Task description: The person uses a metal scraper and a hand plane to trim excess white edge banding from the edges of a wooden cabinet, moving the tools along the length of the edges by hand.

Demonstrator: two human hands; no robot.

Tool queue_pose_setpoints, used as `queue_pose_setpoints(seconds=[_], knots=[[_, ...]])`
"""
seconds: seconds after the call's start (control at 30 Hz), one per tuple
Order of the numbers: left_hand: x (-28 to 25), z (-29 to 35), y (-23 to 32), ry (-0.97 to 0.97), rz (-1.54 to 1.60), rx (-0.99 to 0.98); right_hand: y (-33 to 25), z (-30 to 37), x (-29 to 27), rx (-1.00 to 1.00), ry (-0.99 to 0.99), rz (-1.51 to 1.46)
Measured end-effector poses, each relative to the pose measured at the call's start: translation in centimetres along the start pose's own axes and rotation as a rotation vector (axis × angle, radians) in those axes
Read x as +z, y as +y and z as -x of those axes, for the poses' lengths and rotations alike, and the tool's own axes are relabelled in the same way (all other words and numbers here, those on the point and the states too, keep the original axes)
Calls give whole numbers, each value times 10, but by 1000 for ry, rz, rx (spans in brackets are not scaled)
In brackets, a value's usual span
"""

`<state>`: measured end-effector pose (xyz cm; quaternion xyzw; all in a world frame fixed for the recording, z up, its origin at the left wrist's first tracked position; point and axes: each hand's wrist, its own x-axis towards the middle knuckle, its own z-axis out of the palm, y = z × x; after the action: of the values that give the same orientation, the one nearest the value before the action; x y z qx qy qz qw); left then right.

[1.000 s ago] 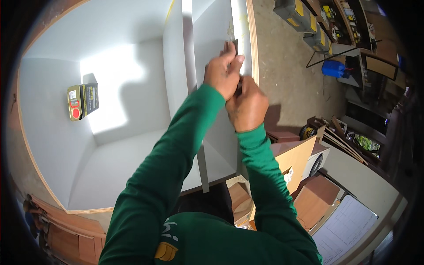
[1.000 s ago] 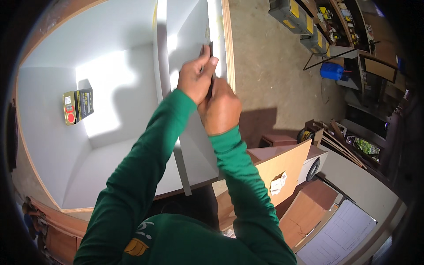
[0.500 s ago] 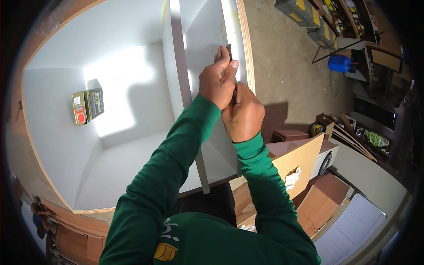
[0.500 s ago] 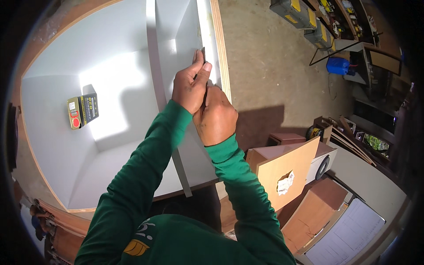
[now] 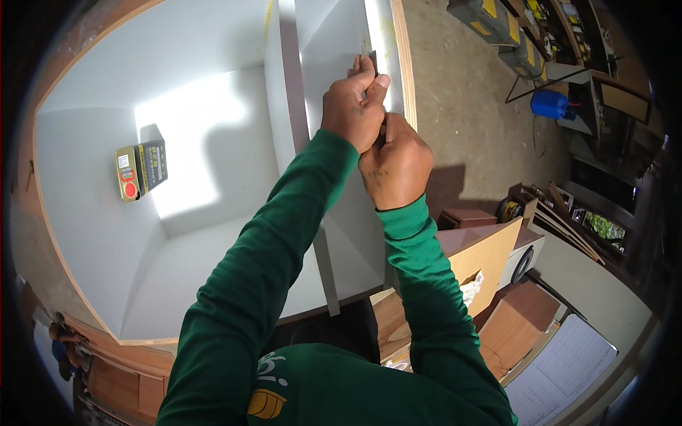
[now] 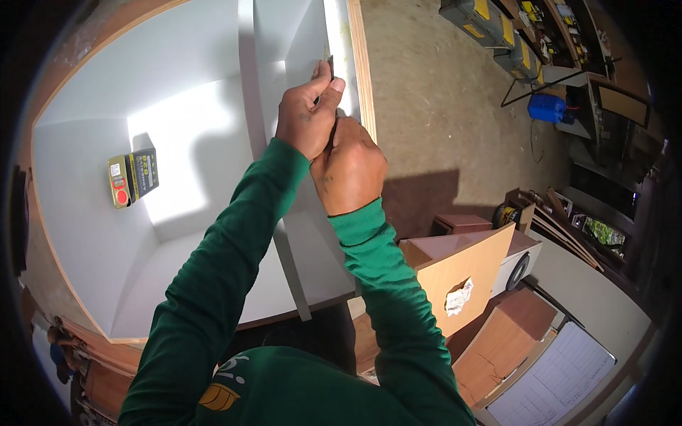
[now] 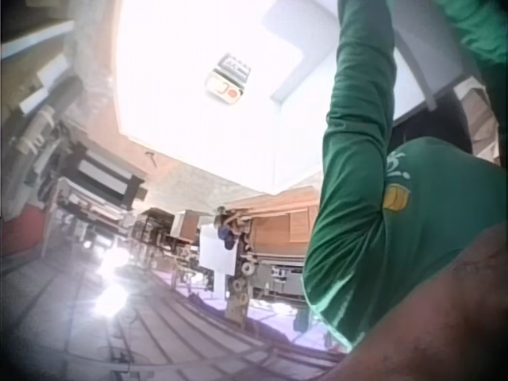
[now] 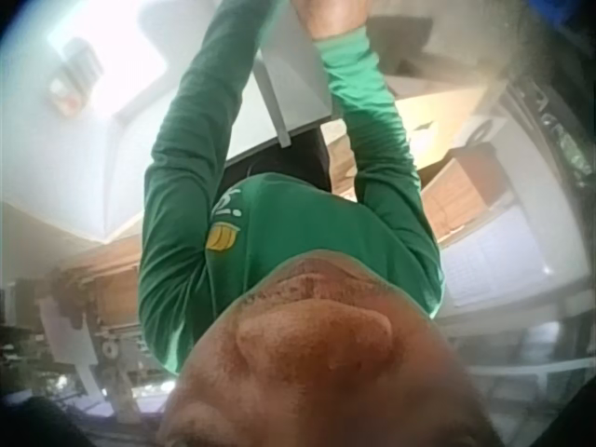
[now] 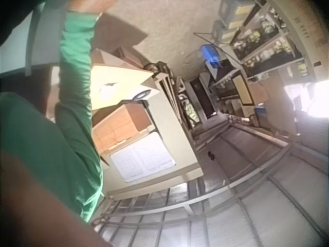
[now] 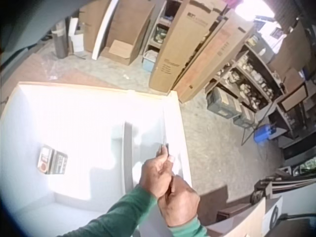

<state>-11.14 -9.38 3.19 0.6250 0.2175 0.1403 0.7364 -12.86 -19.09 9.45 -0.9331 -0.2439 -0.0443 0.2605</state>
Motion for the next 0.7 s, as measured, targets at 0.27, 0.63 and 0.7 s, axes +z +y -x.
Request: queue_pose_setpoints(seconds=[0.27,0.63,0.7], knots=[[-5,-24,4,-2,-76,7,1,-21,8,0,8,14],[-4,-42,-1,36,-111,3,3,-35,20,-37,71,65],[-5,-48,-2,44,-139,33,5,-40,23,-48,76,87]])
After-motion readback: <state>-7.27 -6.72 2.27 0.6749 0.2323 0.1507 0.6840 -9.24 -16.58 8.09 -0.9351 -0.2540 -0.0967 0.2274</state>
